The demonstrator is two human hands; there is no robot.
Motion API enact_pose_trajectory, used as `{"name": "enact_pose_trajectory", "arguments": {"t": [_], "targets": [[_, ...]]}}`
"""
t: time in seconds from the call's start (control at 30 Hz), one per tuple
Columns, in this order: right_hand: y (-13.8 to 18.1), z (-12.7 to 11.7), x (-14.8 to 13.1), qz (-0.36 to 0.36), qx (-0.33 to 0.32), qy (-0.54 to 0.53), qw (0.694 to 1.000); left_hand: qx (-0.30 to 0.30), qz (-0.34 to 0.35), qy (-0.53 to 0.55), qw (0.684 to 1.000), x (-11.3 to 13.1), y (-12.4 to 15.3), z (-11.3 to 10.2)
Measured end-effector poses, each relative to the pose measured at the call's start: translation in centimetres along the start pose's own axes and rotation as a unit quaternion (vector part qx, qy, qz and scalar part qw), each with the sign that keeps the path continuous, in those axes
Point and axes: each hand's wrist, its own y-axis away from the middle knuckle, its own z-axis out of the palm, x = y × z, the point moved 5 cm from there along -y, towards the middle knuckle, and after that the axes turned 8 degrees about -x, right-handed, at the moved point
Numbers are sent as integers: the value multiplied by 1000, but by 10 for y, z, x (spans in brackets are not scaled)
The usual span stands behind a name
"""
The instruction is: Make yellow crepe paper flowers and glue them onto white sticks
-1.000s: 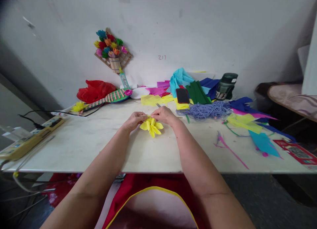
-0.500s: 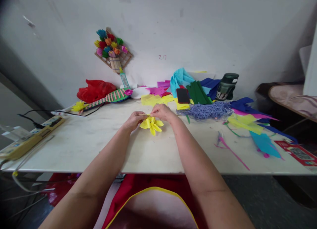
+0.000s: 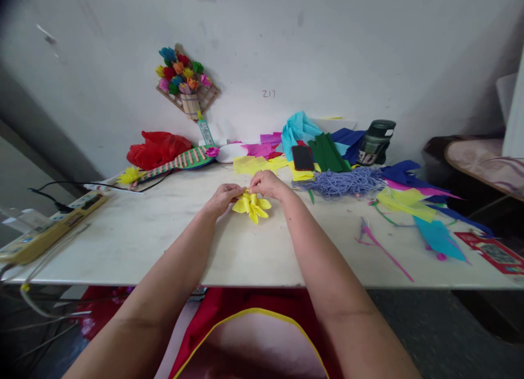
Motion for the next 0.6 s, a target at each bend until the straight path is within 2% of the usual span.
{"name": "enact_pose_trajectory", "arguments": {"t": [0.17,0.43,0.6], "targets": [[-1,1,2,17,10,2,1000,6,7,-30,999,3,0,-2],[6,-2,11,74,-36,-54,995,18,5,-46,999,2,-1,-4],[10,-9,26,89,-51,-25,994,10,7,-41,999,0,-2,-5]]}}
